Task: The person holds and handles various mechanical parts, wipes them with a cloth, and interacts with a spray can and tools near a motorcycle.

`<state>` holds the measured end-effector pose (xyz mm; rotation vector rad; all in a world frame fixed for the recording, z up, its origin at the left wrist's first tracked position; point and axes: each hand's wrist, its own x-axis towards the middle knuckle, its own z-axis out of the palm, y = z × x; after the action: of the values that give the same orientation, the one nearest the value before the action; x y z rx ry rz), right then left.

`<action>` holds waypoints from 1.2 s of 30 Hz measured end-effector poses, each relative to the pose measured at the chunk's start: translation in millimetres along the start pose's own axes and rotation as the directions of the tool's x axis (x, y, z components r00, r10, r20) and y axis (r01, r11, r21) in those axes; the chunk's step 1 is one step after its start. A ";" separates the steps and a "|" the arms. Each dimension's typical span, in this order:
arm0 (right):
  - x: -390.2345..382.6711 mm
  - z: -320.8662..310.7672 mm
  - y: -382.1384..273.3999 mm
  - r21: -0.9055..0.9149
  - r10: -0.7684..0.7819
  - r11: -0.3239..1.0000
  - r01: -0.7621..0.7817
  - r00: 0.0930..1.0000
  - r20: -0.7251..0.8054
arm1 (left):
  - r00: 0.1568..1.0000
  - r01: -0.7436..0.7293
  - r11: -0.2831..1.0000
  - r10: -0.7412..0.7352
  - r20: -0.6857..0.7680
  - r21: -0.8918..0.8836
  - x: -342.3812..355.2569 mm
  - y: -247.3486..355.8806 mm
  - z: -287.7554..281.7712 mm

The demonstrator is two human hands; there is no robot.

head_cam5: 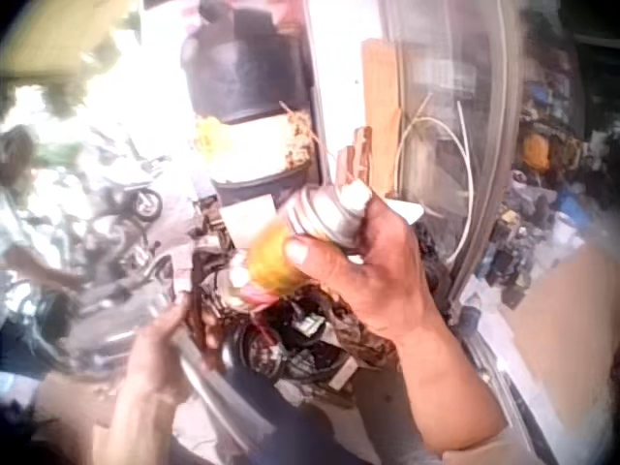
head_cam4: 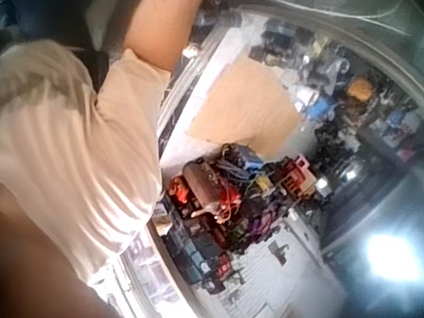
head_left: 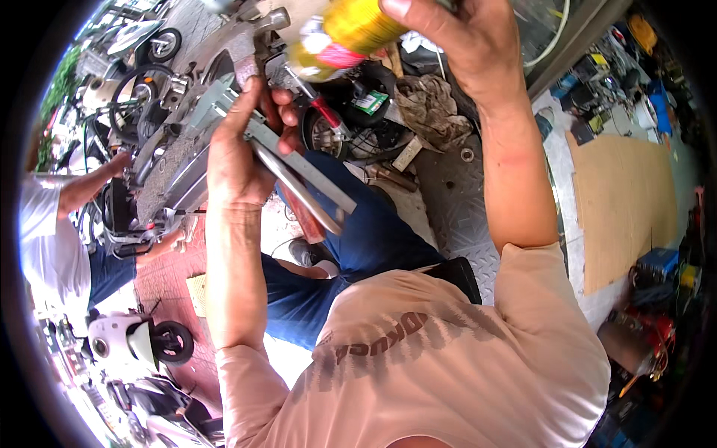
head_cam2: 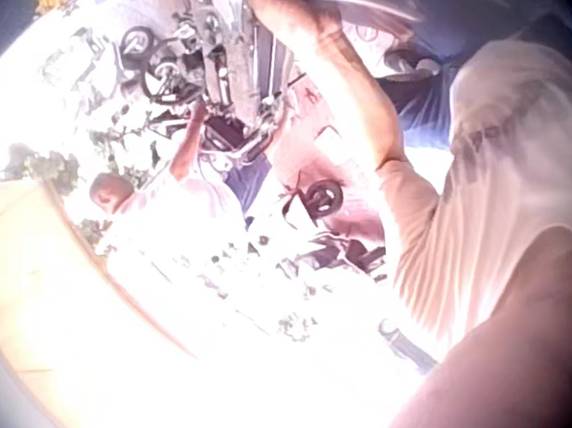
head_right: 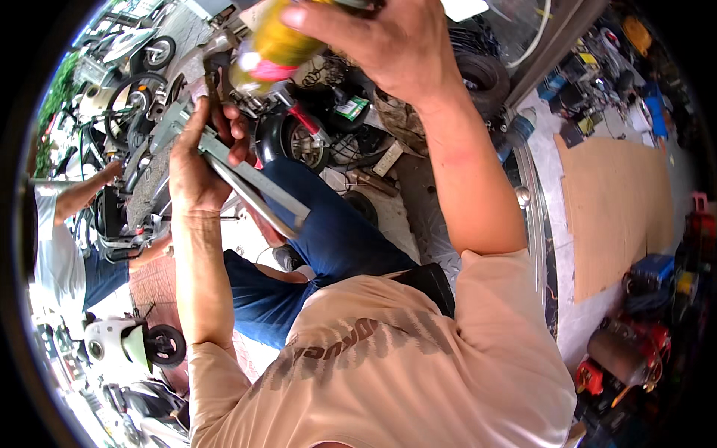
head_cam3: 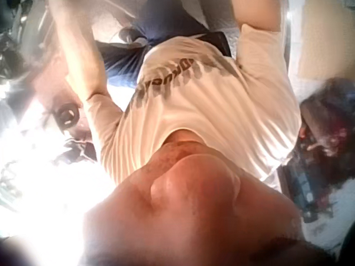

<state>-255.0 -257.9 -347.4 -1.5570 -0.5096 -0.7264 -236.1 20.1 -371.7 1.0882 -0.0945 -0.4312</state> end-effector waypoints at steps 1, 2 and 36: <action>-4.9 3.5 8.8 -0.155 -0.033 0.988 0.028 0.999 -0.028 | 1.000 0.015 1.000 -0.015 0.001 -0.021 -3.6 -2.1 -7.6; -13.2 -4.0 28.8 -0.385 0.052 0.922 -0.046 0.999 0.007 | 1.000 -0.014 1.000 0.014 0.015 -0.023 -5.8 -3.1 -14.4; -270.2 -195.7 290.5 -0.707 0.487 -0.093 -0.701 0.587 -0.646 | 0.955 -0.268 0.911 0.207 -0.213 -0.315 -101.6 73.3 -188.1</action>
<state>-271.9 -461.0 -740.1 -2.5231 1.1240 -0.3556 -254.1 245.2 -382.2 0.7553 0.0046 -0.1209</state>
